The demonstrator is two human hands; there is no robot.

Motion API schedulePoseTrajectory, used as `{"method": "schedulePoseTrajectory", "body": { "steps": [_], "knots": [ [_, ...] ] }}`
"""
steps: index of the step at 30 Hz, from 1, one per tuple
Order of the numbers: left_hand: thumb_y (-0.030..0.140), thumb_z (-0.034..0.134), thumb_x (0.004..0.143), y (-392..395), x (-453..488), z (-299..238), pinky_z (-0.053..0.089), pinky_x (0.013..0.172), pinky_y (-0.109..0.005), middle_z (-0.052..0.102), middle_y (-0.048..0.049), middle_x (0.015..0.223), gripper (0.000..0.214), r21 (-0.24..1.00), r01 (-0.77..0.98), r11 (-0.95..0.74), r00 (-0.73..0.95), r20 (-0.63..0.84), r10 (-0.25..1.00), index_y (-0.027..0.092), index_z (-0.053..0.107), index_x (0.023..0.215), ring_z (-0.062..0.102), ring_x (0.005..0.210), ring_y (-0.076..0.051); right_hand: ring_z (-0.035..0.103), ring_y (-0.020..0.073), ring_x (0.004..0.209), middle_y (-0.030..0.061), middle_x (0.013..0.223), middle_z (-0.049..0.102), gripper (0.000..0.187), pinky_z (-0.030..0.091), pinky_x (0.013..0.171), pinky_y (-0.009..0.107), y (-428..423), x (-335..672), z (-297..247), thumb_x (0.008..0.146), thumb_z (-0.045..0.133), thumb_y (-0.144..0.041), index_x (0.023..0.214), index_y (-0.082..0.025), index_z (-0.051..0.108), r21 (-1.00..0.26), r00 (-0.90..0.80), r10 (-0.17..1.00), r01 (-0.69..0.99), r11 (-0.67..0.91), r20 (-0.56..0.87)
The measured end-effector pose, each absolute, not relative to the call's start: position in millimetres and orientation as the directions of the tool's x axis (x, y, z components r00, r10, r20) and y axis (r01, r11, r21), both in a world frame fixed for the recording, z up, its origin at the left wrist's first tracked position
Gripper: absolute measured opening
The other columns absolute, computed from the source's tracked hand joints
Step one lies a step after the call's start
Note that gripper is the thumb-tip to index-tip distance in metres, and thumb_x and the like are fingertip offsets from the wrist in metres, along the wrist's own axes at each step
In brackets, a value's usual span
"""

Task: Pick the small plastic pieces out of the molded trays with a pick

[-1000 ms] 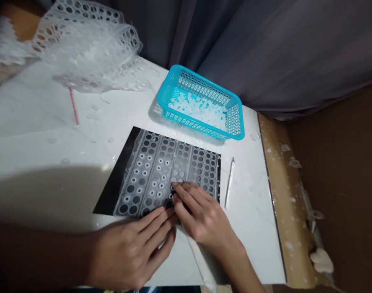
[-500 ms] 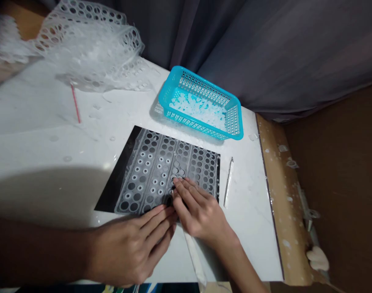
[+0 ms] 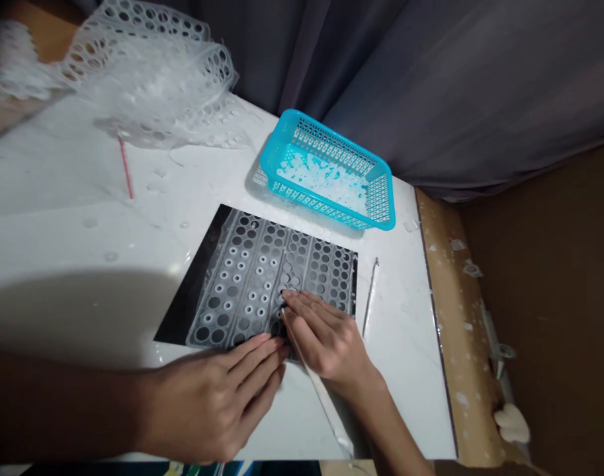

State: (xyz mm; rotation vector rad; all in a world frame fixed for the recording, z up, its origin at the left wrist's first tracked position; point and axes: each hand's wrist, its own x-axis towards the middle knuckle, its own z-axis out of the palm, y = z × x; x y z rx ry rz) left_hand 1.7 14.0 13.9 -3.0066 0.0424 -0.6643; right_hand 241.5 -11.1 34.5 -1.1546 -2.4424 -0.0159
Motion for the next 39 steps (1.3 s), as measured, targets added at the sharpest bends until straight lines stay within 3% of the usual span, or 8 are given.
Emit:
{"method": "schedulePoseTrajectory", "body": {
  "steps": [6, 11, 16, 20, 25, 30, 34, 39],
  "knots": [
    [0.032, 0.051, 0.102, 13.8, 1.8, 12.8, 0.053, 0.112, -0.054, 0.074, -0.0285, 0.128, 0.050, -0.055, -0.016, -0.998, 0.909, 0.415, -0.037, -0.003, 0.072, 0.130, 0.075, 0.119, -0.038, 0.084, 0.0255, 0.102, 0.0161, 0.119, 0.082, 0.026, 0.071, 0.098, 0.040, -14.1, 240.7, 22.2, 0.092, 0.069, 0.003, 0.112, -0.014, 0.072, -0.299, -0.402, 0.795, 0.771, 0.561, 0.454],
    [0.033, 0.050, 0.102, 14.7, 0.2, 12.5, 0.053, 0.110, -0.054, 0.072, -0.0293, 0.133, 0.051, -0.039, -0.025, -0.999, 0.907, 0.420, -0.039, -0.003, 0.070, 0.133, 0.073, 0.122, -0.039, 0.084, 0.0221, 0.081, 0.0061, 0.099, 0.086, 0.008, 0.072, 0.073, 0.029, -7.0, 231.1, 29.9, 0.098, 0.072, -0.017, 0.097, -0.022, 0.078, -0.596, 0.022, 0.959, 0.787, 0.158, 0.282],
    [0.039, 0.047, 0.105, 14.1, -1.1, 11.1, 0.053, 0.112, -0.052, 0.071, -0.0281, 0.136, 0.056, 0.002, -0.017, -1.000, 0.911, 0.412, -0.014, -0.002, 0.067, 0.137, 0.071, 0.127, -0.039, 0.084, 0.0271, 0.088, 0.0092, 0.097, 0.085, 0.011, 0.072, 0.075, 0.034, 4.8, 234.2, 32.1, 0.099, 0.074, -0.027, 0.094, -0.020, 0.081, -0.712, 0.236, 0.940, 0.702, 0.012, 0.248],
    [0.041, 0.049, 0.107, 16.2, -1.0, 11.4, 0.053, 0.111, -0.050, 0.071, -0.0245, 0.138, 0.053, 0.003, 0.002, -1.000, 0.896, 0.445, 0.003, 0.002, 0.067, 0.139, 0.069, 0.130, -0.039, 0.084, 0.0290, 0.092, 0.0082, 0.102, 0.085, 0.008, 0.073, 0.082, 0.041, 19.4, 248.1, 42.5, 0.098, 0.076, -0.029, 0.098, -0.022, 0.081, -0.574, 0.227, 0.878, 0.816, 0.065, 0.422],
    [0.039, 0.045, 0.109, 22.1, -1.9, 16.9, 0.053, 0.110, -0.047, 0.067, -0.0217, 0.145, 0.056, 0.021, -0.011, -1.000, 0.909, 0.417, -0.001, 0.002, 0.061, 0.146, 0.066, 0.134, -0.038, 0.082, 0.0306, 0.107, 0.0079, 0.115, 0.083, 0.012, 0.067, 0.099, 0.052, 72.2, 285.3, 70.7, 0.101, 0.073, -0.034, 0.101, -0.023, 0.077, -0.413, 0.228, 0.705, 0.905, 0.102, 0.672],
    [0.040, 0.046, 0.108, 22.0, -1.1, 16.6, 0.049, 0.114, -0.048, 0.067, -0.0227, 0.145, 0.058, 0.042, 0.027, -0.999, 0.925, 0.378, 0.041, 0.000, 0.059, 0.148, 0.067, 0.132, -0.037, 0.072, 0.0358, 0.129, 0.0105, 0.122, 0.081, 0.010, 0.052, 0.117, 0.064, 112.8, 315.5, 80.1, 0.097, 0.076, -0.029, 0.089, -0.022, 0.075, -0.302, 0.117, 0.760, 0.947, 0.108, 0.640],
    [0.041, 0.050, 0.107, 20.1, -0.2, 13.2, 0.046, 0.116, -0.050, 0.067, -0.0247, 0.144, 0.057, 0.043, 0.026, -0.999, 0.917, 0.396, 0.041, 0.000, 0.061, 0.145, 0.065, 0.135, -0.038, 0.074, 0.0324, 0.122, 0.0084, 0.124, 0.080, 0.002, 0.056, 0.112, 0.059, 76.3, 287.2, 73.1, 0.096, 0.076, -0.024, 0.097, -0.025, 0.077, -0.429, 0.114, 0.794, 0.882, 0.196, 0.597],
    [0.043, 0.053, 0.106, 18.8, 0.1, 11.8, 0.045, 0.116, -0.050, 0.067, -0.0244, 0.144, 0.056, 0.078, 0.040, -0.996, 0.917, 0.393, 0.068, 0.002, 0.064, 0.141, 0.065, 0.134, -0.037, 0.078, 0.0295, 0.105, 0.0089, 0.111, 0.082, 0.009, 0.066, 0.092, 0.049, 1.2, 248.1, 59.1, 0.097, 0.072, -0.017, 0.095, -0.024, 0.078, -0.732, -0.062, 0.965, 0.640, 0.234, 0.255]
  ]
}}
